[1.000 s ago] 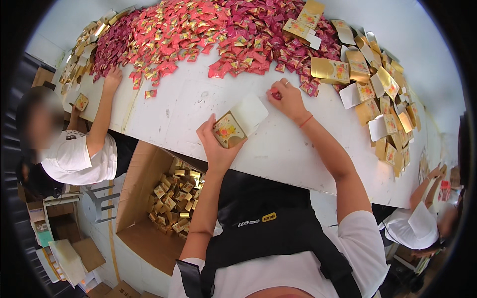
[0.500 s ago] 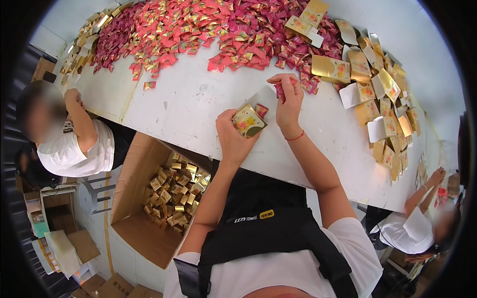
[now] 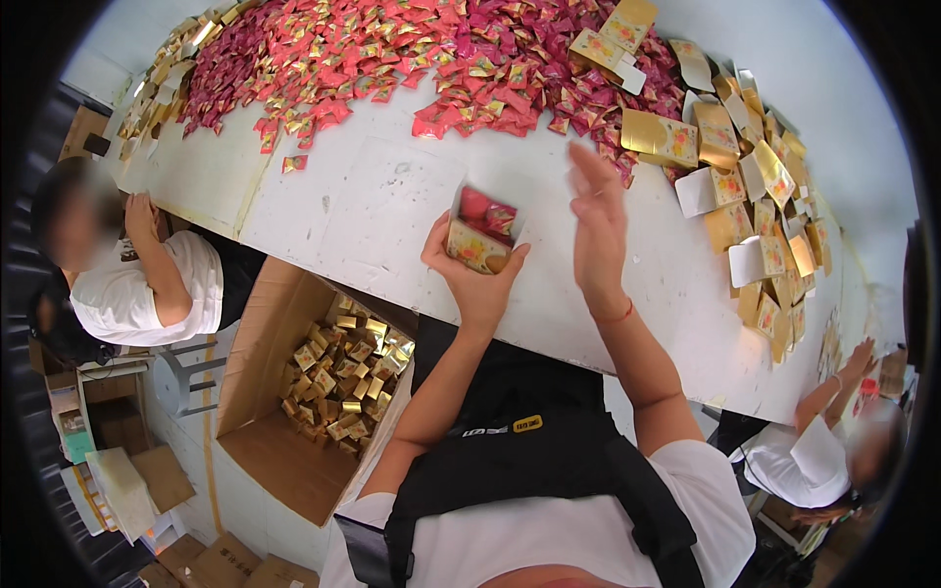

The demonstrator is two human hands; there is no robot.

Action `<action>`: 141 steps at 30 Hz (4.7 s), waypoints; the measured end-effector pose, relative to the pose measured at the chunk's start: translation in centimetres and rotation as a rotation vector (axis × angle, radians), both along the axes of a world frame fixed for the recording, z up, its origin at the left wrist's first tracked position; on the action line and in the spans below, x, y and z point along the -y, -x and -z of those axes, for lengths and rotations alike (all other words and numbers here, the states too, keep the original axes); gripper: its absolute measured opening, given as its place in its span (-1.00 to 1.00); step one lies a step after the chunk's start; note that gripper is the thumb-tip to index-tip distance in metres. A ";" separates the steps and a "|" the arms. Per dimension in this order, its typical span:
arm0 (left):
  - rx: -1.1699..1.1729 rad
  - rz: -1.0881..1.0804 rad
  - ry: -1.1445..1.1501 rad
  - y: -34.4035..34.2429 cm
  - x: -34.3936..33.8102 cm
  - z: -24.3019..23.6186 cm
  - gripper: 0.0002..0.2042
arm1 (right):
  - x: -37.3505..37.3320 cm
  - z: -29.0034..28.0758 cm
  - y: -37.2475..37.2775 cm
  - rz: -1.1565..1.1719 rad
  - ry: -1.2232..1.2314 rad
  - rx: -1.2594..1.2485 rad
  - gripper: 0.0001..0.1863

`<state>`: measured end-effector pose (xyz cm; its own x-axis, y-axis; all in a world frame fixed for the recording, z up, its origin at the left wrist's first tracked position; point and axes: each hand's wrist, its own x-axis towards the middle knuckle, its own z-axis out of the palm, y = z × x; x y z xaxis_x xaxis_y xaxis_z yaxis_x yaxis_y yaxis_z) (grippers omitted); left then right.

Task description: The person repeatedly picks up small pink-wrapped candies from a pile on a table, places them into small gold boxes, closes the boxes, and drops them into a cardboard box below. The process is repeated continuously.

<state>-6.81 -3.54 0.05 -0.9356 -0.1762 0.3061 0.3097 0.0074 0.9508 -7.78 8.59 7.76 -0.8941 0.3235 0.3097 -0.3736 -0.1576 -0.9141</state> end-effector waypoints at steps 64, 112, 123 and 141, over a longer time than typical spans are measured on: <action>-0.084 0.692 0.070 -0.4 5.4 -1.0 -0.79 | -2.5 5.6 -7.3 -0.020 -0.721 -0.180 -0.61; 0.109 0.097 0.224 0.9 7.5 0.5 0.00 | -11.1 8.2 3.5 0.245 -1.389 0.159 -0.14; 0.061 0.091 0.187 0.6 7.5 2.0 0.02 | -4.5 8.6 6.2 0.146 -1.374 0.096 -0.26; 0.078 0.136 0.135 0.5 7.2 1.2 0.02 | -3.4 8.6 9.8 0.183 -1.464 0.040 -0.26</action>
<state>-7.32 -10.79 -1.14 -0.9697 -0.0092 0.2441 0.2420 0.0998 0.9651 -17.53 11.95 -0.88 -0.8921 -0.1417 0.4291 -0.2572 0.9400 -0.2243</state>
